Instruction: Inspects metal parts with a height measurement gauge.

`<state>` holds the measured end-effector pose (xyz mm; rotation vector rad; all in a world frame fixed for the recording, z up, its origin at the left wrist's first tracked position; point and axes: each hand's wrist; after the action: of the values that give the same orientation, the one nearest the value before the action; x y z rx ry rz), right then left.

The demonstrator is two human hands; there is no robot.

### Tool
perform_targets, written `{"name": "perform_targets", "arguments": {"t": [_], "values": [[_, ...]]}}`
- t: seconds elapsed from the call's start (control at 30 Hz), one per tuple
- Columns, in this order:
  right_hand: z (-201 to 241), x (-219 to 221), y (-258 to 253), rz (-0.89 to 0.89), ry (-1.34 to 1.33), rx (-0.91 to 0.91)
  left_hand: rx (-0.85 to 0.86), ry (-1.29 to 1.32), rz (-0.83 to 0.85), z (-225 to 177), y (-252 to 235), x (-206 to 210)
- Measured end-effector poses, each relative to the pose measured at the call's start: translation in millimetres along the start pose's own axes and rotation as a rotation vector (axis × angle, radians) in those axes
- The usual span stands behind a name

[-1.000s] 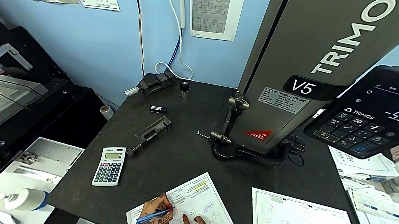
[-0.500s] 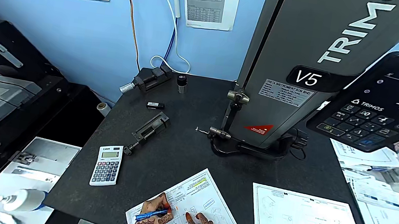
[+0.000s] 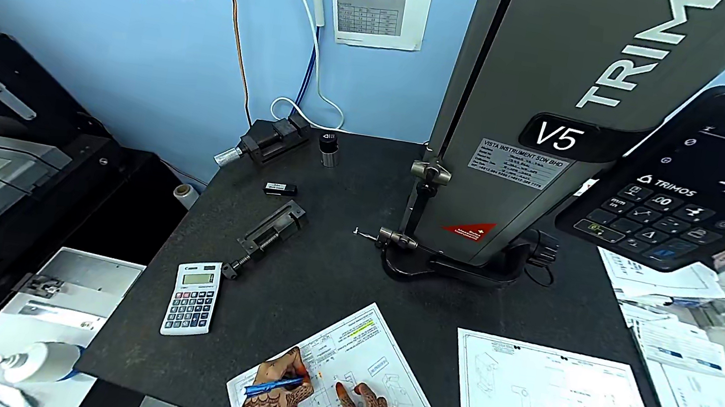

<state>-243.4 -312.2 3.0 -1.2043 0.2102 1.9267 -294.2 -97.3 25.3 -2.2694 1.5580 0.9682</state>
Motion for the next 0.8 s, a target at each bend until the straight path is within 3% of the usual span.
{"name": "perform_targets", "arguments": {"t": [0.13, 0.23, 0.33, 0.43, 0.6, 0.73, 0.8], "values": [[0.8, -0.6, -0.6, -0.007, 0.004, -0.003, 0.028, -0.029, -0.023, -2.7, 0.0, 0.2], [1.6, -1.6, -1.4, -0.044, 0.010, -0.023, -0.087, -0.045, 0.047, -29.0, 1.9, -9.5], [1.4, -1.8, -1.4, -0.019, 0.015, -0.013, 0.012, -0.060, -0.021, -18.6, 1.6, -3.8], [1.5, -1.9, -2.2, -0.047, 0.031, -0.034, -0.107, -0.045, 0.016, -47.8, 5.0, -12.5], [0.7, 0.2, -0.3, -0.033, 0.029, -0.026, -0.021, -0.033, -0.015, -6.7, 0.7, -0.7], [0.1, 1.5, 0.4, 0.001, 0.042, -0.002, 0.129, -0.057, -0.046, 5.5, -2.0, 2.6], [-0.7, 2.7, 0.9, -0.021, 0.044, -0.016, 0.086, -0.058, -0.026, -3.3, -0.4, -0.5]]}}
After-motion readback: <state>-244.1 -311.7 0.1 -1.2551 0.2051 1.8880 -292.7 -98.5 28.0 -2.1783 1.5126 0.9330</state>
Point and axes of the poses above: each hand's wrist, its own y-axis away from the middle knuckle, its own x-axis out of the palm, z = x × y, and after that the axes turned 10 degrees about -y, right-handed
